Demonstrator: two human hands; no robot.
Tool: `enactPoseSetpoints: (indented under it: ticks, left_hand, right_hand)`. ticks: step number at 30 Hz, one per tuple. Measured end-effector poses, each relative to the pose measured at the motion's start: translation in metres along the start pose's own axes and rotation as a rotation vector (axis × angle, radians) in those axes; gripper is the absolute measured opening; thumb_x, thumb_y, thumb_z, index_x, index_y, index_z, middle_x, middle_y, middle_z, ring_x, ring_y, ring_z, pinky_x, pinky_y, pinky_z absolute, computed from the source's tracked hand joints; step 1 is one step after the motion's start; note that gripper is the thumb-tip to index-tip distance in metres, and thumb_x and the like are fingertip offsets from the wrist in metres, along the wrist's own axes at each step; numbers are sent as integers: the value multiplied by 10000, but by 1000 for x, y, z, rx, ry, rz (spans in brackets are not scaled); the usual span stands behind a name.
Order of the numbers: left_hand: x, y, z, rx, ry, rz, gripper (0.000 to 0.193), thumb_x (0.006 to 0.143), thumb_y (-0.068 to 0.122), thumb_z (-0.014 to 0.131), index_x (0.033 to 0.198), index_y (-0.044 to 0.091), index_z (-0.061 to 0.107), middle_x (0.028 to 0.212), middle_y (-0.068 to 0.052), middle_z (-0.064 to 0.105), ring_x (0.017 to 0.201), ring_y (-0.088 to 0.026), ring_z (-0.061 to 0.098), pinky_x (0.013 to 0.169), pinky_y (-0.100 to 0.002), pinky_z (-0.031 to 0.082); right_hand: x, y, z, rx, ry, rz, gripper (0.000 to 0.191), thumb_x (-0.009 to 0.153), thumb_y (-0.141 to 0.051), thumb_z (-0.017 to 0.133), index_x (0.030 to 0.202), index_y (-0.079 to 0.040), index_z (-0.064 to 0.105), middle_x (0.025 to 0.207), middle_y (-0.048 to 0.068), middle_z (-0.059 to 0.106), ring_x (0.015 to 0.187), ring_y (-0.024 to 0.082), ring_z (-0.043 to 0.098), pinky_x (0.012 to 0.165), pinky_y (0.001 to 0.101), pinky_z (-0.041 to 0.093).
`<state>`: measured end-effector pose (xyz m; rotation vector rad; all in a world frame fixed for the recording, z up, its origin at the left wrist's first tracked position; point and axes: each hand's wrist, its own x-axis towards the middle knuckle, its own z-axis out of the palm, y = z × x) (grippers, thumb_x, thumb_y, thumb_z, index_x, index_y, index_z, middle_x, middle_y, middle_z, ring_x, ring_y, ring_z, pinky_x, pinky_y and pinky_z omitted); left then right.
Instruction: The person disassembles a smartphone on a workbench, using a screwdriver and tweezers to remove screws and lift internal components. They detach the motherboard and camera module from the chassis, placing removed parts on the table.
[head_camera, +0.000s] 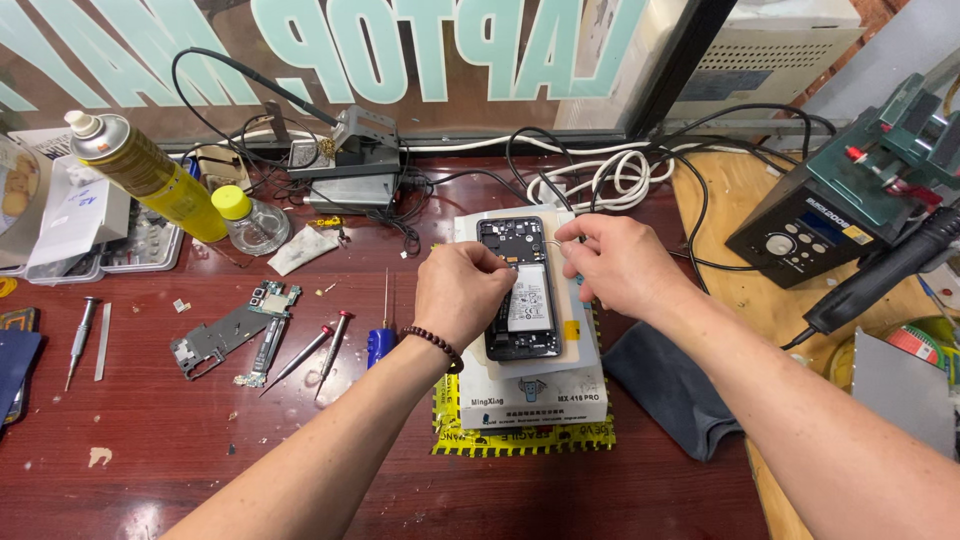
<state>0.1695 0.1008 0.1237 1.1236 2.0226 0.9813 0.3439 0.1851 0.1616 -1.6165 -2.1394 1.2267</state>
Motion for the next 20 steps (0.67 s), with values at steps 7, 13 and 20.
enactPoseSetpoints:
  ticks: [7, 13, 20]
  left_hand:
    - [18, -4, -15, -91, 92, -161, 328, 814, 202, 751, 1098, 39, 732, 888, -128, 770, 728, -234, 762, 659, -350, 601]
    - [46, -12, -15, -359, -101, -233, 425, 852, 66, 655, 1276, 52, 666, 1031, -105, 732, 731, -192, 752, 570, -344, 644]
    - [65, -11, -8, -180, -128, -172, 363, 856, 146, 702, 1218, 137, 735, 942, -93, 786, 722, -169, 739, 627, -341, 637]
  right_hand:
    - [-1, -1, 9, 199, 88, 147, 259, 902, -179, 665, 1073, -8, 755, 892, 92, 747, 698, 165, 662, 547, 354, 516]
    - [-19, 12, 19, 73, 225, 109, 271, 901, -271, 694, 1021, -36, 755, 863, 44, 772, 750, 111, 699, 689, 300, 541]
    - [-36, 8, 18, 240, 228, 254, 285, 976, -292, 618, 1022, -48, 758, 755, 90, 692, 620, 151, 592, 587, 367, 504]
